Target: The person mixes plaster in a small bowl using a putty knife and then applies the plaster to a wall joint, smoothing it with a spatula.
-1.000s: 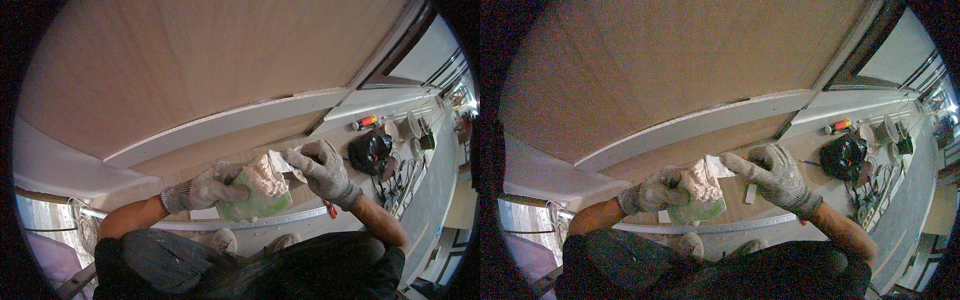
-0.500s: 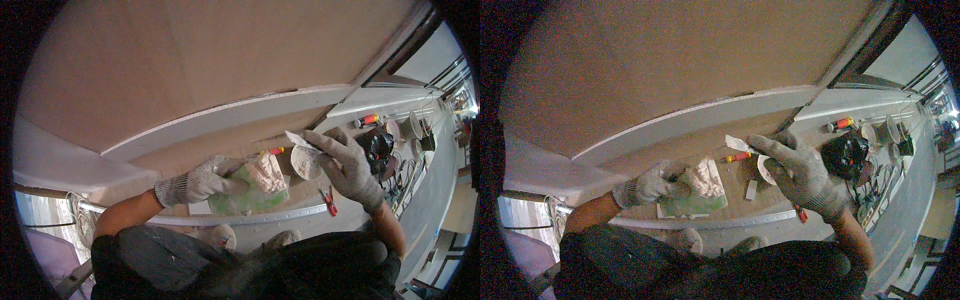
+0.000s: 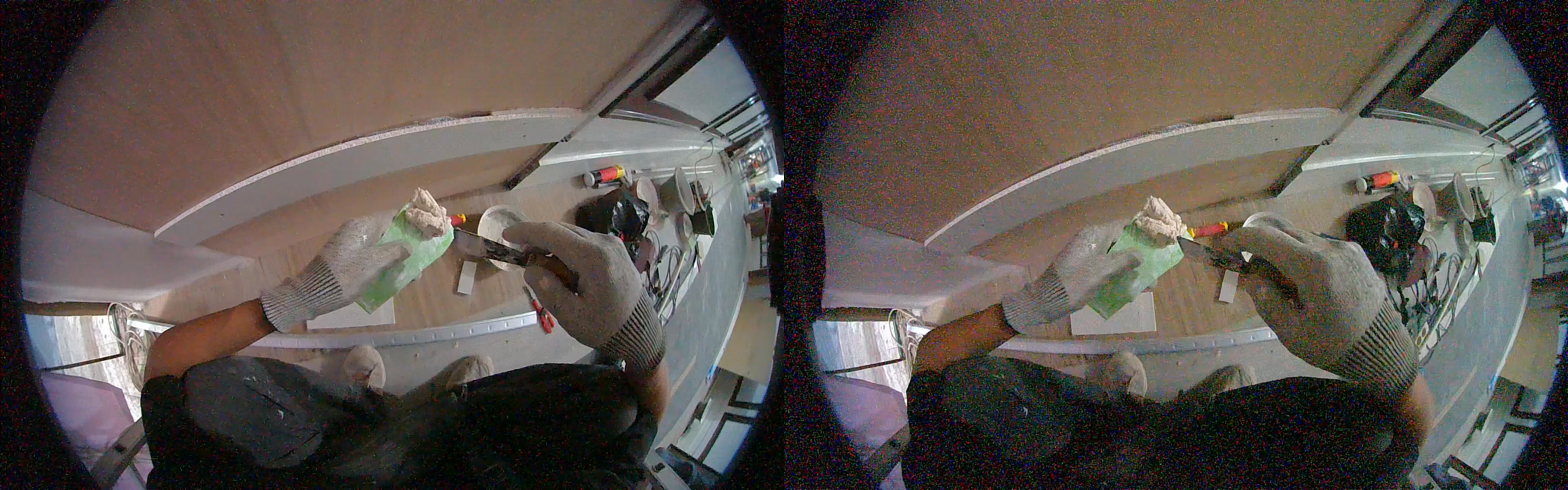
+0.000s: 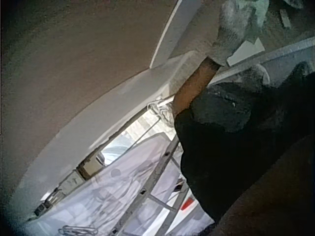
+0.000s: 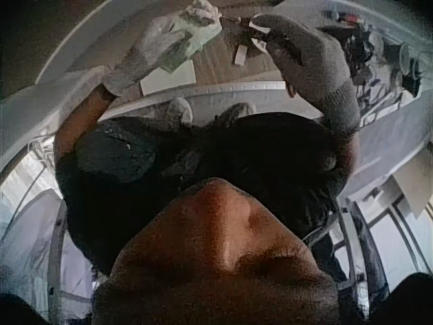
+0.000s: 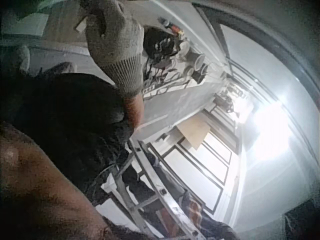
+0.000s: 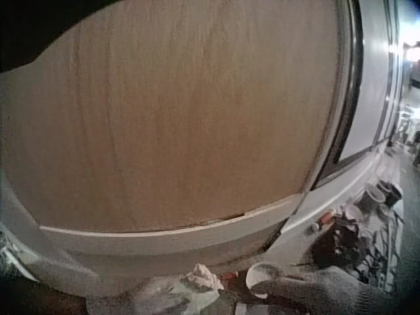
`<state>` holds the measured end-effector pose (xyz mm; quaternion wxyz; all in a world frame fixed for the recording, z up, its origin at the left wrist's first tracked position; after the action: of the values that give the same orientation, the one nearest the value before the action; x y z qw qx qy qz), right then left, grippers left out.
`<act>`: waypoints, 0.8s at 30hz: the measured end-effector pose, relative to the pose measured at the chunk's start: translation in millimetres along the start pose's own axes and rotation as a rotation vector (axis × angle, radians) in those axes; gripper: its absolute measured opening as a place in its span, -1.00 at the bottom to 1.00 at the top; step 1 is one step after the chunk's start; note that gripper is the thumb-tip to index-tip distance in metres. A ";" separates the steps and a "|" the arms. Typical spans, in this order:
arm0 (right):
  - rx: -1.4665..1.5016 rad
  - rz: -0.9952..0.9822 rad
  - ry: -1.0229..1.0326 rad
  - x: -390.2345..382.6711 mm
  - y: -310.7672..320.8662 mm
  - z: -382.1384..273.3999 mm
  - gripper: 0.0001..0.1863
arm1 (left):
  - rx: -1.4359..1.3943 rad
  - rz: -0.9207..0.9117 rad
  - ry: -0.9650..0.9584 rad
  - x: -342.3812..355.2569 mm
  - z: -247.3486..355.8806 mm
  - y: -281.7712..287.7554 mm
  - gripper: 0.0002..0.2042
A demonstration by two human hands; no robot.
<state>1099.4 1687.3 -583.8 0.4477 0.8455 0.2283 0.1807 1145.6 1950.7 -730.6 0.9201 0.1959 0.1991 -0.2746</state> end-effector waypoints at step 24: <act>-0.094 -0.111 -0.089 10.5 -48.8 6.6 -0.66 | 0.135 -0.012 -0.083 13.6 -24.0 -29.5 -0.54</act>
<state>1100.6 1712.8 -627.2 0.5060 0.8166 0.2461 0.1285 1132.7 1933.3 -764.7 0.9105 0.2449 0.1428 -0.3011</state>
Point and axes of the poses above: each hand's wrist, its own x-axis towards the middle knuckle, its own y-axis out of the back of the hand, z = x × y, the point moved 4 cm from there along x, towards the middle knuckle, and after that the axes turned 10 degrees about y, right-handed, at the moved point
